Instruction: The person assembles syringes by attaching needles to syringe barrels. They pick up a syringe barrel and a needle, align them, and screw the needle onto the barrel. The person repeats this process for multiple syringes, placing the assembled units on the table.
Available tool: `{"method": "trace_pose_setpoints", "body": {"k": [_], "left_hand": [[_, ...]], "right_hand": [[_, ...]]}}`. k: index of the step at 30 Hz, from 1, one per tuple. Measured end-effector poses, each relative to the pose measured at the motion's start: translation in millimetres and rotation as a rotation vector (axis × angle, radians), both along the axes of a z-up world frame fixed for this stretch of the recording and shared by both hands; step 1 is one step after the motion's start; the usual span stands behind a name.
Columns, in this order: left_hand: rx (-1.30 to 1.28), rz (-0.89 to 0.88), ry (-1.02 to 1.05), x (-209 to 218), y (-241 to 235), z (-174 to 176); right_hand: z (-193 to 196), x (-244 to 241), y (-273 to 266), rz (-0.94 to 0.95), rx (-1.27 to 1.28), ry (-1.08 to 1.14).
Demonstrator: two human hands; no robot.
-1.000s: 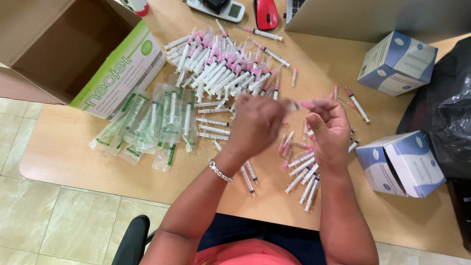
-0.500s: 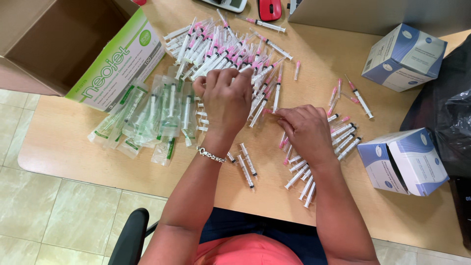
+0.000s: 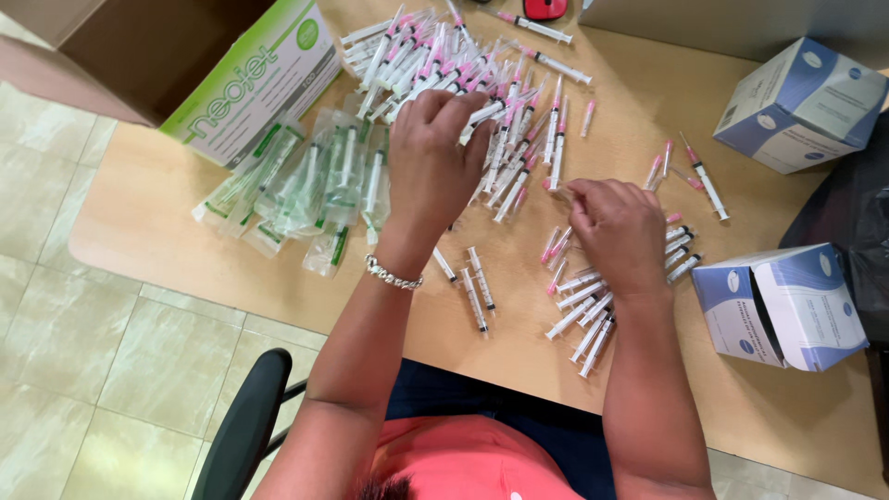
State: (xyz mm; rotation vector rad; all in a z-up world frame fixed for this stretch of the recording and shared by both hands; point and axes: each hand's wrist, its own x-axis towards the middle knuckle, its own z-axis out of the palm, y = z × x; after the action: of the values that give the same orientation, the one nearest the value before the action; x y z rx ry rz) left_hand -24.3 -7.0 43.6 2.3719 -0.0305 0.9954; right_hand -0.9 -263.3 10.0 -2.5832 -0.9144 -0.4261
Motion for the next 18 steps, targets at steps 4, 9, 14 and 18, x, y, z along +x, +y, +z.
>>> {"method": "trace_pose_setpoints", "body": {"k": [4, 9, 14, 18], "left_hand": [[-0.057, 0.063, 0.362, -54.8, 4.2, 12.9], [0.409, -0.484, 0.608, -100.3, -10.7, 7.5], [0.406, -0.549, 0.494, -106.2, -13.3, -34.7], [0.414, -0.505, 0.41, -83.9, -20.7, -58.6]], "right_hand": [[-10.3, 5.2, -12.4, -0.042, 0.065, -0.079], [-8.1, 7.5, -15.4, -0.049, 0.161, -0.11], [-2.1, 8.4, -16.9, -0.062, 0.205, -0.074], [5.5, 7.3, -19.8, -0.076, 0.29, -0.048]]}}
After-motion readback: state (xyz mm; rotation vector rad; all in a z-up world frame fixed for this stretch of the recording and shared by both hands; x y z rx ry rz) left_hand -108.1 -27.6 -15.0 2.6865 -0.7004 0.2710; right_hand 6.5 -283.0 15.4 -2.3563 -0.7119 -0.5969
